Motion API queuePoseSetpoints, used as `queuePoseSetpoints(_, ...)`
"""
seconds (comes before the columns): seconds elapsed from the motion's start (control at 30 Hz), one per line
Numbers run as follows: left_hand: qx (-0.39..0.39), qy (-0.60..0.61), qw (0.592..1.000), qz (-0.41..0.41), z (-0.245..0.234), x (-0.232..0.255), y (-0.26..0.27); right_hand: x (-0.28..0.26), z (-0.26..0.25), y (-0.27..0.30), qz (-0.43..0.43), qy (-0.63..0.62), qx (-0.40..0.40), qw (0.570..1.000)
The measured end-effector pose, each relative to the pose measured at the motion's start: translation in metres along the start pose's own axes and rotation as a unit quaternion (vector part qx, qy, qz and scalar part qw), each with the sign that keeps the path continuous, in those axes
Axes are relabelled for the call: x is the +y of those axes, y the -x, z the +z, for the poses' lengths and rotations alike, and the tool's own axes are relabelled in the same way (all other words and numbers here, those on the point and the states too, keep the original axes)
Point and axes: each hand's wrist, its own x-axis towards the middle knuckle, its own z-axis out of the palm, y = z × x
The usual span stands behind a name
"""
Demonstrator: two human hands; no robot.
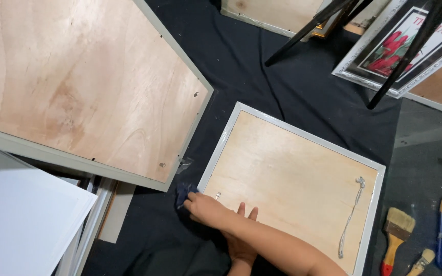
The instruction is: The person is using a cloth to wipe and clean the back of a picture frame, followed by using a brush to remove dust.
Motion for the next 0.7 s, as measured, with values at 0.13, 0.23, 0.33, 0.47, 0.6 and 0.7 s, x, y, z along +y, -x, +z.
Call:
queuePoseSetpoints(0.13,0.042,-0.136,0.990,0.023,0.039,-0.014,0.013,0.057,-0.068,-0.029,0.051,-0.086,0.074,0.992)
queuePoseSetpoints(0.23,0.099,-0.208,0.973,0.005,0.031,-0.008,0.005,0.136,-0.134,-0.056,0.130,0.043,0.236,0.962)
queuePoseSetpoints(0.33,0.084,-0.197,0.977,0.002,0.025,-0.005,0.004,0.225,-0.132,-0.073,0.240,0.145,0.326,0.903)
queuePoseSetpoints(0.47,0.090,-0.192,0.977,0.009,0.025,-0.005,0.005,0.235,-0.092,-0.079,0.258,0.211,0.252,0.909)
queuePoseSetpoints(0.6,0.076,-0.209,0.975,0.007,0.031,-0.009,0.002,0.186,-0.057,-0.081,0.214,0.313,0.212,0.901)
queuePoseSetpoints(0.7,0.056,-0.179,0.982,0.005,0.028,-0.007,0.005,0.132,-0.024,-0.066,0.191,0.292,0.169,0.922)
